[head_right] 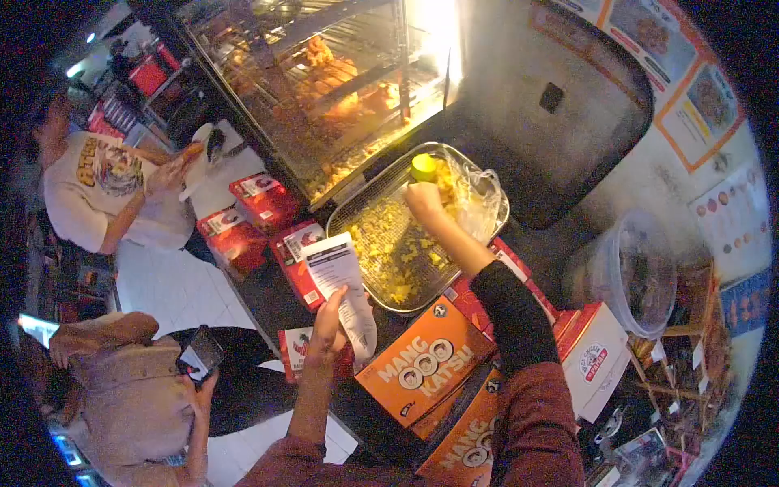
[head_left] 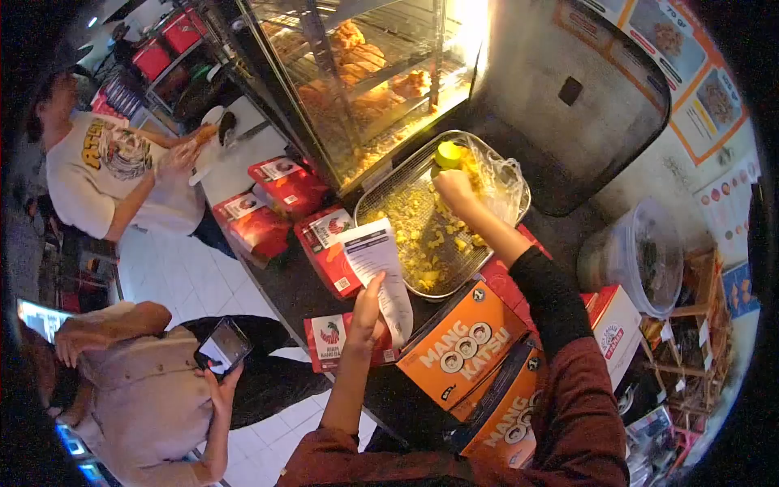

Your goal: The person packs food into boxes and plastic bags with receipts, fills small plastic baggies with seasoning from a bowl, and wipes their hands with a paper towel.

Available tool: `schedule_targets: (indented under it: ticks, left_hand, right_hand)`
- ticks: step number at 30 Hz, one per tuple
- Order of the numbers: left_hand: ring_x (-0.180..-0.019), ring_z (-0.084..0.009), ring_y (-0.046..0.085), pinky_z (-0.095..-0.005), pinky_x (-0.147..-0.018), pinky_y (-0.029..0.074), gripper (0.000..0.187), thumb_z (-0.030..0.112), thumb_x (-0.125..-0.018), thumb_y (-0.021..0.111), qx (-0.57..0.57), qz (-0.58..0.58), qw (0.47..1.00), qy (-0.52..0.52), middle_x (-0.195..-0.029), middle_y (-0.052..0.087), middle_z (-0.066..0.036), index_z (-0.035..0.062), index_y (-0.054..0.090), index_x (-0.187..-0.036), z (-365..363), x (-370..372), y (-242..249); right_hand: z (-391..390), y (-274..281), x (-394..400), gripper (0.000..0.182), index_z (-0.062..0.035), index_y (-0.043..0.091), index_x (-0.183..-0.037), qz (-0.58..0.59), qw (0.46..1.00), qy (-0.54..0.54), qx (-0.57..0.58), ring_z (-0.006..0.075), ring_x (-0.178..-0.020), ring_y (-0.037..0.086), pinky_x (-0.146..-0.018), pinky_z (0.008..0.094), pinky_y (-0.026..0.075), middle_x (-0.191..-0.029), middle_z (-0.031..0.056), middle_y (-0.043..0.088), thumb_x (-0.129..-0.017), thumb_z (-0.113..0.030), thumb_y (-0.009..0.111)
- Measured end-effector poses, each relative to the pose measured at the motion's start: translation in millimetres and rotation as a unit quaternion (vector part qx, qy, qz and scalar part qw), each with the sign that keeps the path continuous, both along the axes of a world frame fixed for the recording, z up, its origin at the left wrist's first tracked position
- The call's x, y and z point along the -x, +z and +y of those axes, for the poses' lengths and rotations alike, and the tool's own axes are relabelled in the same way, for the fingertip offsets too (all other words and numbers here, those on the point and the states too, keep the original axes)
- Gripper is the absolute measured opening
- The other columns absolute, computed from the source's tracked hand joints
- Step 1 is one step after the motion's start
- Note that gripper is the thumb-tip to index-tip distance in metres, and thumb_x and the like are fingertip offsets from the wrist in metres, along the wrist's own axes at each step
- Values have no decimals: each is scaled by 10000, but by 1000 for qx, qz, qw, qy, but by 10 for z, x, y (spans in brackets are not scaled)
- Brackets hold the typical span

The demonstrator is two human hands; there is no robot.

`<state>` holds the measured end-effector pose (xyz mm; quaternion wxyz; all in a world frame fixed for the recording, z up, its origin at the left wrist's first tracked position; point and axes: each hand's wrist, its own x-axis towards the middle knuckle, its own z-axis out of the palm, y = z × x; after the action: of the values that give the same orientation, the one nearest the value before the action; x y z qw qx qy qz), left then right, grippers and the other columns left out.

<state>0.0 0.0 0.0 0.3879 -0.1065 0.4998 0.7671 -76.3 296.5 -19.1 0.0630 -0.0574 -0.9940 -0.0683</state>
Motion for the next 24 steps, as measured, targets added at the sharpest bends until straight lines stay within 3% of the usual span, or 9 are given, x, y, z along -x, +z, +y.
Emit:
schedule_targets:
  ticks: [3,6,8,10,13,15,19,21,24]
  left_hand:
    - [-797,-287,600,-396,-676,507,359,252,-879,458,-10,-2,1000,-20,-982,586,-185,10,444,-1143,-142,440,145]
    - [-938,-290,573,-408,-778,494,390,262,-876,464,-59,-38,998,-2,-1058,545,-173,0,418,-1162,-7,126,147]
    - [-961,-288,563,-409,-799,487,393,260,-877,463,-54,-41,998,-4,-1072,536,-169,-2,415,-1166,13,133,140]
    - [-972,-288,561,-405,-821,477,405,259,-878,463,-50,-33,998,3,-1080,533,-166,-7,408,-1178,-29,107,101]
    - [-967,-292,565,-406,-821,476,407,255,-880,461,-31,2,999,18,-1091,533,-175,-8,408,-1186,-20,132,67]
    - [-963,-301,569,-406,-815,479,403,245,-883,456,-50,-52,997,2,-1100,534,-183,-7,409,-1194,-91,161,77]
    - [-1039,-320,532,-424,-842,470,397,248,-890,441,-54,-77,996,4,-1138,513,-177,-12,415,-1189,-30,89,183]
    - [-1059,-319,520,-431,-850,467,392,252,-890,441,-53,-34,998,-2,-1140,508,-164,-12,421,-1179,-39,108,182]
    - [-1067,-316,512,-434,-861,459,391,249,-892,435,-59,-54,997,1,-1136,503,-151,-10,412,-1184,-56,141,122]
  right_hand:
    - [-231,-237,447,82,-110,624,-579,32,999,-26,25,239,-558,616,-481,344,490,-595,88,604,-642,-74,585]
    - [-78,-297,50,69,-98,613,-583,-47,999,-1,22,263,-556,611,-486,352,487,-593,101,598,-644,-87,583]
    - [86,-424,-34,59,-101,609,-592,43,993,102,37,253,-551,611,-467,355,479,-592,94,596,-647,-100,586]
    - [20,-203,-232,51,-84,608,-618,-82,990,113,10,272,-562,603,-476,370,475,-592,108,585,-654,-97,574]
    - [37,46,-320,93,-52,602,-623,-59,988,140,25,283,-563,600,-477,399,471,-607,141,585,-677,-76,531]
    - [134,313,-481,78,-21,570,-693,-36,993,-17,107,306,-541,572,-475,413,453,-578,161,543,-721,-64,512]
    - [270,271,-250,101,17,549,-784,107,993,27,48,305,-547,579,-474,397,459,-624,177,565,-763,-34,464]
    - [162,141,-172,88,8,567,-724,-74,995,22,63,296,-555,589,-471,386,467,-629,174,569,-725,-50,501]
    - [-230,-41,-261,91,-24,564,-551,4,988,139,64,287,-537,592,-458,381,471,-582,140,565,-633,-53,538]
